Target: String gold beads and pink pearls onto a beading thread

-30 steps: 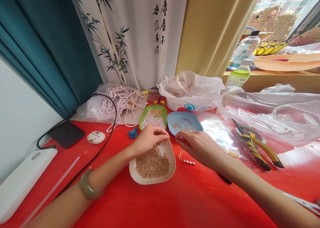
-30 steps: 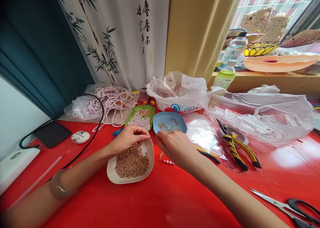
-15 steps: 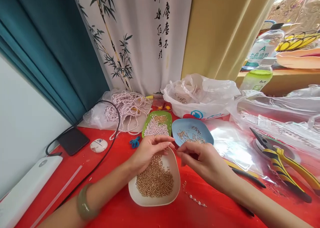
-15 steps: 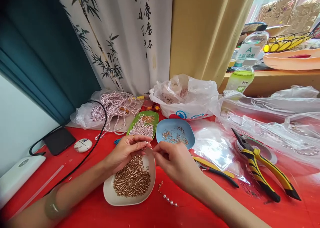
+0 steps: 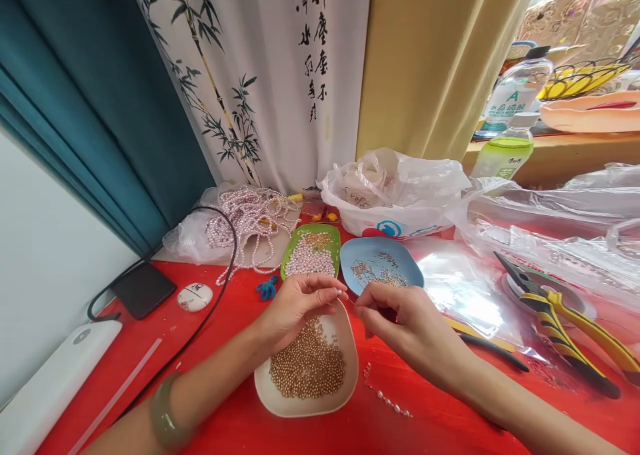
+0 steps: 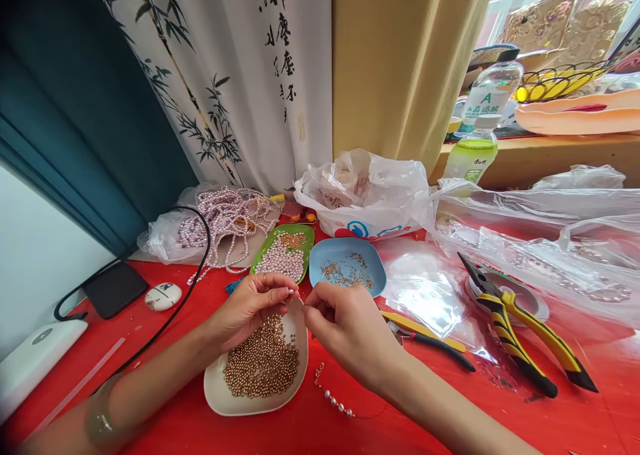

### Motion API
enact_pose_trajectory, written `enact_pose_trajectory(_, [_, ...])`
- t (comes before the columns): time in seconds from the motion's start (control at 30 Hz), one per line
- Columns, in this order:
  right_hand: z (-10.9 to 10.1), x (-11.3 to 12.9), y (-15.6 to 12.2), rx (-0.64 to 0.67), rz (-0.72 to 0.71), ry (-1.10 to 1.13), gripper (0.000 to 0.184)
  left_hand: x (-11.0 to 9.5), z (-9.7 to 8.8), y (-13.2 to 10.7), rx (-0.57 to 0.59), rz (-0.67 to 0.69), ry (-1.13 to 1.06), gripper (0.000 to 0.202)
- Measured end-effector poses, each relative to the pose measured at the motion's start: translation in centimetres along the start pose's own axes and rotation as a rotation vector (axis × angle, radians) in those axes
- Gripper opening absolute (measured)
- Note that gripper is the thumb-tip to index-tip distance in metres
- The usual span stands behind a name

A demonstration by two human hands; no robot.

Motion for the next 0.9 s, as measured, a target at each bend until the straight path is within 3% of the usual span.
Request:
enact_pose_trajectory(0.6, [0.19, -0.12, 0.03, -0.004, -0.039, 0.012, 0.017, -0.06, 0.06, -0.16, 0.047, -0.090, -0.059, 0.014])
enact_pose_trajectory(0.9, [0.35, -0.05, 0.00, -0.011, -0.044, 0.009, 0.017, 0.10, 0.03, 0.04, 0.012, -0.098, -0.087, 0.013])
Point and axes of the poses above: each hand's wrist, its own y-axis towards the middle knuckle, its own z-axis out of the palm, x = y × z, the point moved 1 cm from there along y, towards the middle knuckle, and after that the axes turned 11 degrees about y, right-handed, at the moved point
